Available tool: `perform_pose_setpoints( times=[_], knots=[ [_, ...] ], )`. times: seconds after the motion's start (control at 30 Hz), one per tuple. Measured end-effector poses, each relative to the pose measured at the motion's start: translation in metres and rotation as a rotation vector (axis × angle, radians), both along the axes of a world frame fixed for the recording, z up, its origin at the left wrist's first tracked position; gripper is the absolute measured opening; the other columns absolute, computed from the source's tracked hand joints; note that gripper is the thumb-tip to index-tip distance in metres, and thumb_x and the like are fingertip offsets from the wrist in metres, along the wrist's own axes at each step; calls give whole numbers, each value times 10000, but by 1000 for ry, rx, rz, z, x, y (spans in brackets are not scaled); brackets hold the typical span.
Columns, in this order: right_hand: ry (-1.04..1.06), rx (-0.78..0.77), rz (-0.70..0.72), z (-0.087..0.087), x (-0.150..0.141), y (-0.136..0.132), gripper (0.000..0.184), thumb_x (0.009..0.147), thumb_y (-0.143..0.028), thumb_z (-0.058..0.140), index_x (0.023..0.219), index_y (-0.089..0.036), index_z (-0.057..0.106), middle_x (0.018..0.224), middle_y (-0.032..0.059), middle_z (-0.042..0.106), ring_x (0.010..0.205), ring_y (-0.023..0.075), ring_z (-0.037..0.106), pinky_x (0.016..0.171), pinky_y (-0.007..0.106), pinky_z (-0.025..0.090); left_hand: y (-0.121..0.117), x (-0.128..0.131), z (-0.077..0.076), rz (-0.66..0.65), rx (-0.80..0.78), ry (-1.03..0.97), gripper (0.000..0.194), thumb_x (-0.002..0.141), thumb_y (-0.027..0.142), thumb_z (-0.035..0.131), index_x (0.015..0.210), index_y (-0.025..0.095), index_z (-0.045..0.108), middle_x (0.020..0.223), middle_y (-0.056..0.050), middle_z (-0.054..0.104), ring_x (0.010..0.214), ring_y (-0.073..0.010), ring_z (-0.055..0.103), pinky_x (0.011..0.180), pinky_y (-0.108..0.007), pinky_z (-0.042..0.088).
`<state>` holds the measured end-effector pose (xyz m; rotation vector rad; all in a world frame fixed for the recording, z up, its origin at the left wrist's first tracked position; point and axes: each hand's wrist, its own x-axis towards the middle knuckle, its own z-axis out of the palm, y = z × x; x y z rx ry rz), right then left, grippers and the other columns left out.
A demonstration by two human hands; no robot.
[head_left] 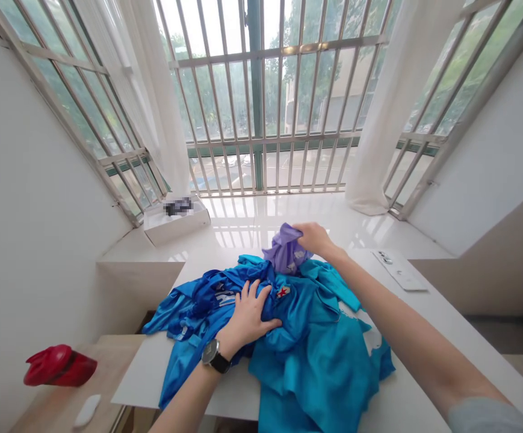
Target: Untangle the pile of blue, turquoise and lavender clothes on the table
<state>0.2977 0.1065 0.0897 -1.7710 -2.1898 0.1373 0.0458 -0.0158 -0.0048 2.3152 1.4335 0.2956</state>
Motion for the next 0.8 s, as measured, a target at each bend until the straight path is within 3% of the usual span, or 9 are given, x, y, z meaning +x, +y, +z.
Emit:
perform_pose_setpoints(
  times=[0.13, 0.23, 0.33, 0.4, 0.47, 0.57, 0.63, 0.7, 0.8],
  knots=[
    [181, 361, -28, 61, -6, 2, 253, 784, -162, 488, 942, -194, 683, 832, 48, 702, 812, 221, 622, 671, 282, 382, 2, 12, -19, 25, 8, 39, 898, 754, 620, 670, 1494, 227, 347, 1579, -191, 267, 1457, -477, 144, 1096, -723, 203],
    [404, 623, -11, 100, -12, 7, 114, 755, -141, 498, 726, -198, 593, 605, -18, 551, 632, 169, 525, 603, 271, 348, 2, 8, -15, -5, -10, 33, 935, 756, 664, 635, 1500, 186, 330, 1589, -188, 254, 1469, -453, 129, 1118, -697, 193],
    [565, 780, 58, 132, -21, 9, 150, 774, -106, 492, 675, -219, 491, 581, -48, 462, 603, 144, 464, 598, 270, 344, 1, 2, -4, -55, -69, 15, 989, 742, 745, 595, 1505, 177, 324, 1607, -178, 224, 1480, -443, 99, 1134, -678, 180],
    [623, 850, 88, 153, -25, 7, 200, 798, -68, 482, 684, -230, 447, 604, -54, 440, 613, 133, 445, 614, 271, 353, 1, -2, 5, -72, -105, -14, 1002, 729, 784, 580, 1492, 176, 352, 1605, -182, 228, 1478, -443, 116, 1144, -649, 196],
    [645, 890, 100, 175, -26, 3, 245, 816, -27, 466, 692, -234, 421, 627, -57, 424, 628, 121, 431, 637, 268, 367, 5, -5, 14, -70, -85, -76, 869, 779, 770, 540, 1413, 180, 463, 1547, -185, 338, 1439, -418, 259, 1135, -577, 279],
    [678, 957, 126, 211, -21, -3, 287, 792, 48, 437, 704, -225, 431, 662, -55, 431, 655, 95, 426, 666, 247, 383, 14, -5, 28, -37, 41, -195, 574, 896, 680, 452, 1115, 187, 648, 1279, -146, 576, 1216, -326, 537, 1038, -467, 425],
    [753, 1027, 152, 234, -16, -4, 290, 774, 73, 421, 723, -210, 459, 695, -45, 456, 679, 79, 442, 668, 228, 394, 21, 2, 38, -4, 123, -277, 500, 909, 639, 474, 1042, 192, 654, 1152, -117, 629, 1123, -293, 588, 996, -446, 455],
    [855, 1047, 176, 255, -15, -4, 266, 791, 61, 418, 739, -193, 478, 720, -35, 471, 689, 64, 462, 649, 206, 406, 28, 18, 49, 12, 191, -383, 537, 868, 621, 567, 1181, 185, 598, 1202, -132, 621, 1165, -303, 575, 1004, -455, 449],
    [988, 928, 210, 280, -24, -4, 226, 841, 6, 408, 748, -189, 471, 699, -54, 454, 629, 36, 466, 573, 172, 388, 38, 55, 69, -13, 264, -560, 822, 782, 572, 705, 1417, 156, 390, 1329, -188, 560, 1210, -331, 553, 980, -463, 464]
  ],
)
